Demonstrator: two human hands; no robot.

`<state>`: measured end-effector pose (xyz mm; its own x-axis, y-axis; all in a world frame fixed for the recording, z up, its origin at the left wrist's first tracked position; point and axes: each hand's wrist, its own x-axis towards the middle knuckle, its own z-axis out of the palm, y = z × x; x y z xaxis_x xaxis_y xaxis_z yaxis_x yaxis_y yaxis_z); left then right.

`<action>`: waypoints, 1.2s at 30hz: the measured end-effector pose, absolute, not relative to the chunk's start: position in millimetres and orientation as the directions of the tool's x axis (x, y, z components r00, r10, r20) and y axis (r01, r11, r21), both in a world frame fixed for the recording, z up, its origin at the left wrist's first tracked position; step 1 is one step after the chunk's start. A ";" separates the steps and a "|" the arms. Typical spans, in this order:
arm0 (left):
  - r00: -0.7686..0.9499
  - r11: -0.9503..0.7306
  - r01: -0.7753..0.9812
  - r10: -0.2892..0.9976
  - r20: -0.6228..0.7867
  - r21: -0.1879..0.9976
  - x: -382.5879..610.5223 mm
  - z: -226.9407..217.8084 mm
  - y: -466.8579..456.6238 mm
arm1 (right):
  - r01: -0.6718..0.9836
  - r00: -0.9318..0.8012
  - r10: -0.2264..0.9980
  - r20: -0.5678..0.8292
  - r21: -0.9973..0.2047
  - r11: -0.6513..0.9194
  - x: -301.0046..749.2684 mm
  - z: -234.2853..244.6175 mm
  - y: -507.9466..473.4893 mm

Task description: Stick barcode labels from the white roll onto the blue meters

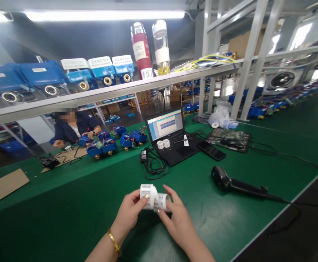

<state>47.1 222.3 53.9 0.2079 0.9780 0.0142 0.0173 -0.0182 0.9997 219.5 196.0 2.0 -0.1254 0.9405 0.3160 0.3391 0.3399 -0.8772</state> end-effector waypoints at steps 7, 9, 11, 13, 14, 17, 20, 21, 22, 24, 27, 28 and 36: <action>0.205 0.044 -0.045 0.978 -0.034 0.998 28.4 61.0 226.0 | -0.464 -0.164 0.980 0.112 -0.885 0.024 224.7 23.3 197.7; 0.259 0.065 -0.045 0.964 -0.051 0.997 31.3 61.3 220.4 | -0.555 0.028 0.999 0.045 -0.830 0.053 217.5 21.0 205.4; 0.313 0.087 -0.045 0.947 -0.068 0.995 35.7 61.4 213.9 | -0.448 0.200 0.977 0.071 -0.881 0.155 211.6 14.4 214.0; 0.343 0.099 -0.055 0.936 -0.074 0.994 39.1 62.1 209.0 | -0.183 0.281 0.939 0.198 -0.950 0.255 209.0 4.9 219.4; 0.343 0.100 -0.065 0.936 -0.072 0.993 39.8 62.6 207.7 | -0.032 0.268 0.923 0.275 -0.955 0.293 208.6 0.0 220.0; 0.288 0.076 -0.105 0.957 -0.043 0.992 38.9 63.8 208.5 | 0.243 0.076 0.920 0.384 -0.902 0.356 207.4 -10.9 214.0; 0.195 0.030 -0.132 0.981 -0.004 0.991 36.7 61.9 212.2 | 0.235 -0.107 0.935 0.340 -0.905 0.356 202.3 -13.1 202.8; 0.171 0.019 -0.135 0.985 0.004 0.991 36.3 60.5 213.1 | 0.225 -0.142 0.934 0.329 -0.908 0.354 200.1 -12.0 199.5; 0.154 0.014 -0.135 0.988 0.007 0.991 36.2 58.9 213.7 | 0.228 -0.166 0.931 0.324 -0.906 0.356 198.0 -10.2 196.9; 0.136 0.017 -0.135 0.991 0.001 0.991 36.0 56.1 214.2 | 0.258 -0.199 0.923 0.330 -0.891 0.374 195.7 -4.9 193.4; 0.124 0.037 -0.143 0.992 -0.019 0.989 33.0 53.8 216.1 | 0.243 -0.248 0.920 0.304 -0.900 0.363 200.1 5.8 190.3; 0.117 0.043 -0.148 0.993 -0.026 0.988 31.0 53.4 217.4 | 0.197 -0.267 0.920 0.288 -0.918 0.344 203.4 9.7 189.4; 0.195 0.114 -0.137 0.977 -0.087 0.984 27.9 46.9 214.0 | -0.381 0.067 0.991 0.116 -0.915 0.133 213.1 23.0 200.4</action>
